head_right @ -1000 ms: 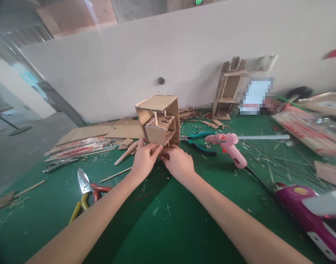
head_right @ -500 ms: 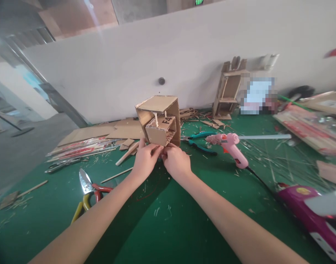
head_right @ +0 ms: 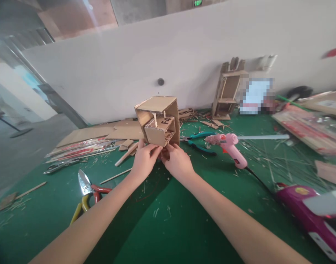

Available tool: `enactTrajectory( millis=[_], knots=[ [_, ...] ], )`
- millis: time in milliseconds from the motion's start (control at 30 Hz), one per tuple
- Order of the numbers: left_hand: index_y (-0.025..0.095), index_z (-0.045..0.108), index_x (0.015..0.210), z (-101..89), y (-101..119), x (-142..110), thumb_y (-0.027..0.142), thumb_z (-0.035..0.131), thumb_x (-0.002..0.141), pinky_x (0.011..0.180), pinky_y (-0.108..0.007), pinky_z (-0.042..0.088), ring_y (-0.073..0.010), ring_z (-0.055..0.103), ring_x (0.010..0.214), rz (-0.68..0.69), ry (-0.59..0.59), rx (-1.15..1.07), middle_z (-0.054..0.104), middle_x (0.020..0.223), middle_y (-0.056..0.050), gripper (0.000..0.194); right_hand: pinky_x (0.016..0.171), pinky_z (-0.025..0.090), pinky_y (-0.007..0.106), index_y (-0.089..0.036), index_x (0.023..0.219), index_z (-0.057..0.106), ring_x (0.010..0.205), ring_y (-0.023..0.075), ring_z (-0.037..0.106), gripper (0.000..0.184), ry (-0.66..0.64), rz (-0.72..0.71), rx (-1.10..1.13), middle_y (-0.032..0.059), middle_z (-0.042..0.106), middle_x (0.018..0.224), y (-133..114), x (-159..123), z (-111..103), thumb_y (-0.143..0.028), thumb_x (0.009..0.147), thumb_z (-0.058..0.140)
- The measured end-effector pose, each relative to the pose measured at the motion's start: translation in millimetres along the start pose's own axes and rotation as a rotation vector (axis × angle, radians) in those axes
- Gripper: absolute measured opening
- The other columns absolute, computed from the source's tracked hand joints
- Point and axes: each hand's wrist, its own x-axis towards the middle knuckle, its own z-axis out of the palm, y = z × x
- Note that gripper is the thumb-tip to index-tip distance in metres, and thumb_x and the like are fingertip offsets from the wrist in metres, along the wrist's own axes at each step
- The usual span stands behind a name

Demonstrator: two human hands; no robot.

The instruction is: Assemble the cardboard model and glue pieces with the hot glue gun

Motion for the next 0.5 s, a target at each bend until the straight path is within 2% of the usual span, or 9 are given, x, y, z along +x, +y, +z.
enactTrajectory(
  millis=[167,333,500],
  knots=[
    [0.02,0.073,0.09,0.2,0,0,0.028,0.055,0.088,0.084,-0.037,0.048,-0.0225,0.054,0.091,-0.008,-0.003,0.016,0.048,0.095,-0.008,0.019,0.067,0.046,0.026,-0.027,0.087,0.072,0.089,0.0178,0.063,0.013,-0.112,-0.069,0.067,0.0008,0.065,0.112,9,10,-7,-0.028,0.079,0.061],
    [0.02,0.073,0.09,-0.8,2,0,0.026,0.056,0.088,0.085,-0.037,0.048,-0.0226,0.054,0.092,-0.015,-0.016,0.019,0.048,0.094,-0.008,0.018,0.067,0.048,0.024,-0.026,0.086,0.074,0.078,0.0154,0.064,0.014,-0.208,-0.092,0.126,-0.0014,0.072,0.09,19,28,-9,-0.023,0.073,0.067],
    [0.02,0.073,0.09,-0.3,1,0,0.025,0.056,0.088,0.085,-0.038,0.048,-0.0236,0.054,0.093,-0.004,-0.011,0.02,0.048,0.094,-0.008,0.018,0.067,0.049,0.025,-0.027,0.085,0.073,0.077,0.0164,0.065,0.016,-0.214,-0.063,0.135,-0.003,0.073,0.08,22,33,-6,-0.021,0.071,0.069]
  ],
)
